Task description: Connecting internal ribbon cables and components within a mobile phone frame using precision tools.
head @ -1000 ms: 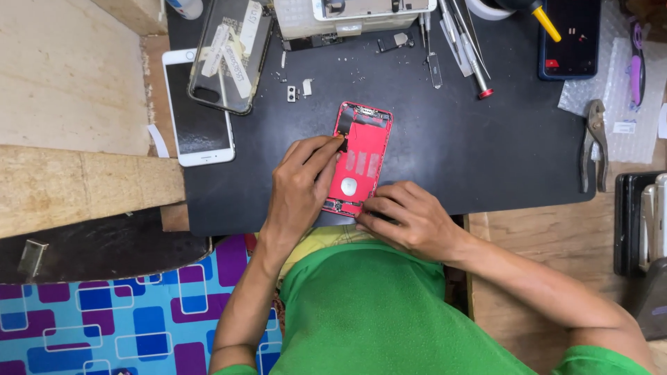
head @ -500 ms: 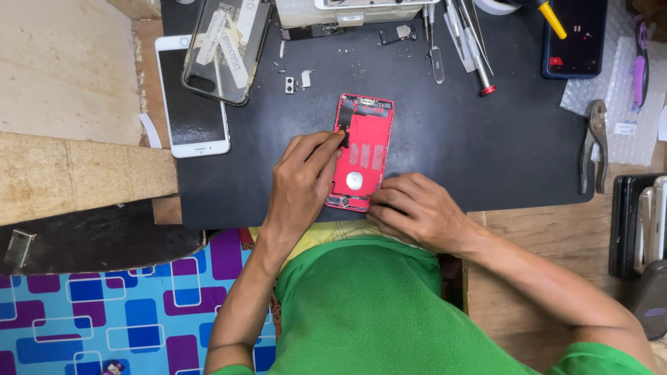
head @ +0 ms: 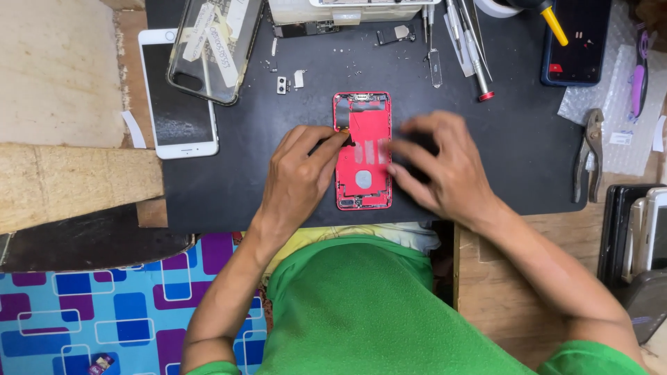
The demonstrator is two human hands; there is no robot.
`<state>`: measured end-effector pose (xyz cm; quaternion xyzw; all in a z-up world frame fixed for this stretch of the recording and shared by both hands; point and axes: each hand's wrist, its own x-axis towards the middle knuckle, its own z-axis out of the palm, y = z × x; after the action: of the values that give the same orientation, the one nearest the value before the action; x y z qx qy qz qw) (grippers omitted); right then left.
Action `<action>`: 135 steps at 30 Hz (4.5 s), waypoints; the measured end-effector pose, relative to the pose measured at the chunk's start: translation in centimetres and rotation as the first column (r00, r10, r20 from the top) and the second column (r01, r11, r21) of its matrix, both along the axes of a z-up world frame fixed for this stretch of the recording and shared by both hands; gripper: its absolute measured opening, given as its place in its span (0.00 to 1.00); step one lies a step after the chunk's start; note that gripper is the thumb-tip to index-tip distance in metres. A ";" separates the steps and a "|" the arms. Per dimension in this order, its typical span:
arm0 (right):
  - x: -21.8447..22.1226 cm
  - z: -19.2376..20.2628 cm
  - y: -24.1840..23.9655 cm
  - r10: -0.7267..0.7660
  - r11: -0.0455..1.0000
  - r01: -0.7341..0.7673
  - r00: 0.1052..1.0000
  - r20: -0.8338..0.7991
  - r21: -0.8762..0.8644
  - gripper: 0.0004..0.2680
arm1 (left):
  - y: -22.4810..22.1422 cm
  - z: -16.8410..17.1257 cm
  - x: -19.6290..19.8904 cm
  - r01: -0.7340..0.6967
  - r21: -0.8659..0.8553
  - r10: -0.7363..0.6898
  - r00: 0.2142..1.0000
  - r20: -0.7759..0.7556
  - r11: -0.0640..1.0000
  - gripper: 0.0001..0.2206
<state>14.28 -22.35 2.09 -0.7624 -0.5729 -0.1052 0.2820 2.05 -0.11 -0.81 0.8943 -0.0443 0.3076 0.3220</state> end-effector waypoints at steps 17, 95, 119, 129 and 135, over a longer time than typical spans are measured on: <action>1.2 -1.4 2.9 -0.169 0.973 0.194 0.968 0.188 -0.123 0.14 | 0.2 -0.7 0.6 0.016 0.049 -0.021 0.994 0.109 0.999 0.06; 7.9 0.2 -3.1 -0.612 0.748 0.584 0.791 0.012 -0.315 0.06 | 1.3 0.5 3.3 0.024 0.301 0.035 0.982 -0.187 0.953 0.36; 4.2 6.8 -6.1 -0.411 0.905 0.418 0.814 -0.410 -0.078 0.05 | 1.4 0.5 3.3 0.029 0.194 0.004 0.986 -0.168 0.981 0.31; 3.5 5.7 -5.5 -0.405 0.913 0.341 0.702 -0.586 -0.222 0.01 | 4.5 1.1 5.2 0.266 0.318 -0.212 0.958 -0.193 0.910 0.32; 2.9 0.5 1.2 0.069 0.953 0.065 0.906 -0.418 0.297 0.04 | 5.5 0.9 6.0 0.338 0.280 -0.341 0.939 -0.042 0.898 0.32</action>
<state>17.23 -21.15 2.62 -0.7137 -0.4756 -0.0240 0.5136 8.08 5.43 0.07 0.9083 -0.2444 0.2410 0.2390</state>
